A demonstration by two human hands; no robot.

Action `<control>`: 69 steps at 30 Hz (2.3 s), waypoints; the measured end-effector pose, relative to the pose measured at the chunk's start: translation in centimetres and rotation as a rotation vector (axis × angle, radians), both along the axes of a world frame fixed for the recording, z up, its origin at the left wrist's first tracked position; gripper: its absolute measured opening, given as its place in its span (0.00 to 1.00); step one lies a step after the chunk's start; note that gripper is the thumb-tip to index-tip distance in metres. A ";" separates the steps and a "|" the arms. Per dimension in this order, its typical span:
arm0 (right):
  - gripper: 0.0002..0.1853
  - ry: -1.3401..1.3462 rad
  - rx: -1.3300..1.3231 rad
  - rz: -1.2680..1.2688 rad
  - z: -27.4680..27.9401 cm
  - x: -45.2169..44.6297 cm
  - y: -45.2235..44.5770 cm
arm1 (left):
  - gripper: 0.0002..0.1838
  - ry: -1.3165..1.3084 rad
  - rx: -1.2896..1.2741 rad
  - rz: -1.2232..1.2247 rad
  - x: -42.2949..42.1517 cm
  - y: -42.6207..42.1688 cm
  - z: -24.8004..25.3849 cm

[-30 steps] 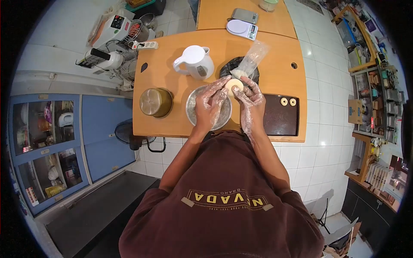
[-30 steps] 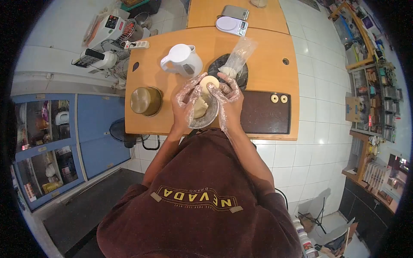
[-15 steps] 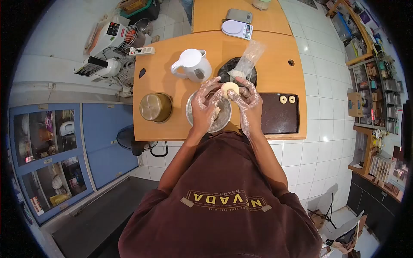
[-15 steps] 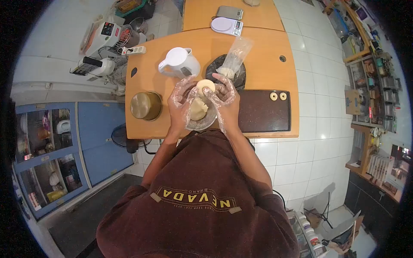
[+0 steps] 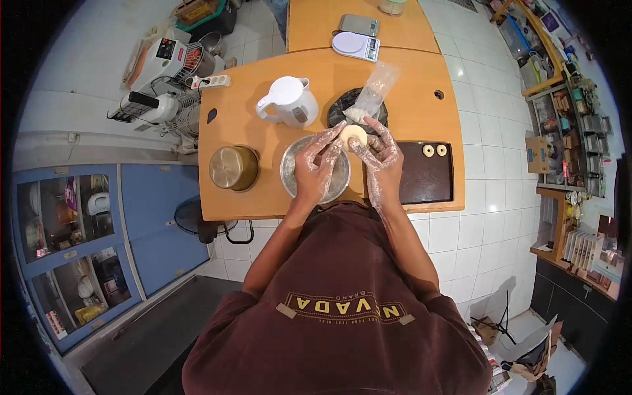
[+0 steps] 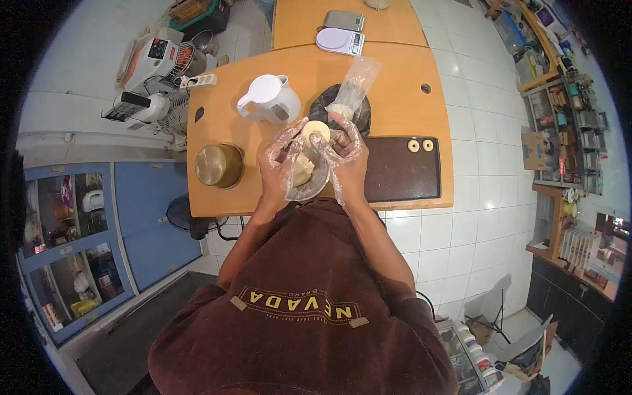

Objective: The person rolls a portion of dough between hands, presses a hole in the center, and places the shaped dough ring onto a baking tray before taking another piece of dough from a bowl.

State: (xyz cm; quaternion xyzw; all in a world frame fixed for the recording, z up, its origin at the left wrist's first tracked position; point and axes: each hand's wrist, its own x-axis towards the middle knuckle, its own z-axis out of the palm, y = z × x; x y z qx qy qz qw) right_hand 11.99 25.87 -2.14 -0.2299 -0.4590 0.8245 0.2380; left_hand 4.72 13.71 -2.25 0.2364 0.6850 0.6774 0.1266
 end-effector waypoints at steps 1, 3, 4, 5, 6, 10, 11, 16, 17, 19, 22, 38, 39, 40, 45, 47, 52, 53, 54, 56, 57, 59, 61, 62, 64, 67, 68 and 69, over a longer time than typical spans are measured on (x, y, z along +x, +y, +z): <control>0.29 0.000 0.003 0.019 0.1 0.1 0.0 | 0.18 0.008 -0.009 -0.007 0.0 -0.2 0.1; 0.30 -0.007 0.017 0.028 -0.1 0.2 0.1 | 0.18 0.030 -0.023 -0.018 -0.1 -0.3 0.3; 0.30 -0.010 0.027 0.032 -0.1 0.2 0.2 | 0.18 0.032 -0.001 -0.018 0.0 -0.3 0.3; 0.30 -0.018 0.046 0.027 0.0 0.2 0.2 | 0.19 0.035 0.022 -0.018 0.2 -0.3 0.3; 0.30 -0.026 0.066 0.023 0.1 0.3 0.1 | 0.19 0.038 0.044 -0.017 0.4 -0.2 0.4; 0.31 -0.023 0.112 0.038 0.0 0.4 0.2 | 0.24 -0.071 0.068 -0.056 0.7 0.0 0.9; 0.31 -0.021 0.117 0.047 0.0 0.4 0.2 | 0.25 -0.133 0.137 -0.044 0.8 0.2 0.2; 0.31 -0.050 0.253 0.123 -0.1 0.5 0.2 | 0.25 -0.174 0.095 0.029 0.7 -0.3 0.7; 0.31 -0.045 0.272 0.117 -0.3 0.5 0.1 | 0.25 -0.199 0.123 0.013 0.6 -0.6 0.2; 0.30 -0.033 0.304 0.105 -0.5 0.6 -0.1 | 0.26 -0.243 0.156 -0.025 0.5 -0.8 -0.1; 0.29 -0.057 0.316 0.077 -0.2 0.6 -0.4 | 0.28 -0.291 0.173 -0.079 0.4 -1.0 -0.4; 0.27 -0.041 0.300 0.091 -0.4 0.4 -0.3 | 0.30 -0.309 0.139 -0.122 0.0 -0.9 0.2; 0.27 -0.042 0.286 0.084 -0.4 0.3 -0.3 | 0.30 -0.290 0.135 -0.132 0.0 -1.0 0.2; 0.27 -0.044 0.273 0.075 -0.5 0.3 -0.3 | 0.29 -0.293 0.149 -0.125 0.1 -0.9 0.2; 0.27 -0.005 0.276 0.117 -0.4 0.3 0.0 | 0.29 -0.385 0.221 -0.107 0.1 -0.8 0.8; 0.27 0.006 0.288 0.122 -0.4 0.3 0.1 | 0.29 -0.461 0.231 -0.133 -0.1 -0.8 0.4; 0.27 -0.008 0.306 0.076 -0.4 0.3 -0.1 | 0.29 -0.418 0.193 -0.164 -0.4 -0.7 0.3; 0.27 -0.027 0.319 0.078 -0.5 0.3 -0.2 | 0.29 -0.368 0.191 -0.170 -0.5 -0.8 -0.3; 0.27 -0.046 0.332 0.081 -0.6 0.3 -0.1 | 0.30 -0.318 0.190 -0.176 -0.6 -0.8 -0.3; 0.27 -0.068 0.358 0.104 -0.5 0.4 0.1 | 0.31 -0.301 0.158 -0.164 -0.4 -0.9 -0.1; 0.28 -0.072 0.370 0.124 -0.3 0.5 0.2 | 0.31 -0.294 0.141 -0.161 -0.3 -0.9 0.2; 0.28 -0.089 0.408 0.157 -0.3 0.7 0.4 | 0.32 -0.218 0.062 -0.174 -0.6 -1.1 0.4; 0.29 -0.112 0.464 0.187 -0.4 0.8 0.9 | 0.32 -0.185 0.016 -0.191 -0.8 -1.2 0.4; 0.29 -0.111 0.467 0.194 -0.5 0.8 1.1 | 0.32 -0.189 0.010 -0.201 -0.9 -1.3 0.4; 0.29 -0.110 0.472 0.209 -0.8 0.9 1.4 | 0.32 -0.192 0.006 -0.216 -0.9 -1.4 0.3; 0.27 -0.092 0.442 0.180 -0.6 0.7 1.4 | 0.33 -0.198 0.013 -0.225 -0.9 -1.6 -0.1; 0.27 -0.083 0.450 0.183 -0.6 0.6 1.3 | 0.33 -0.209 0.017 -0.223 -0.8 -1.6 -0.3; 0.26 -0.076 0.457 0.187 -0.6 0.5 1.3 | 0.33 -0.221 0.022 -0.222 -0.7 -1.5 -0.4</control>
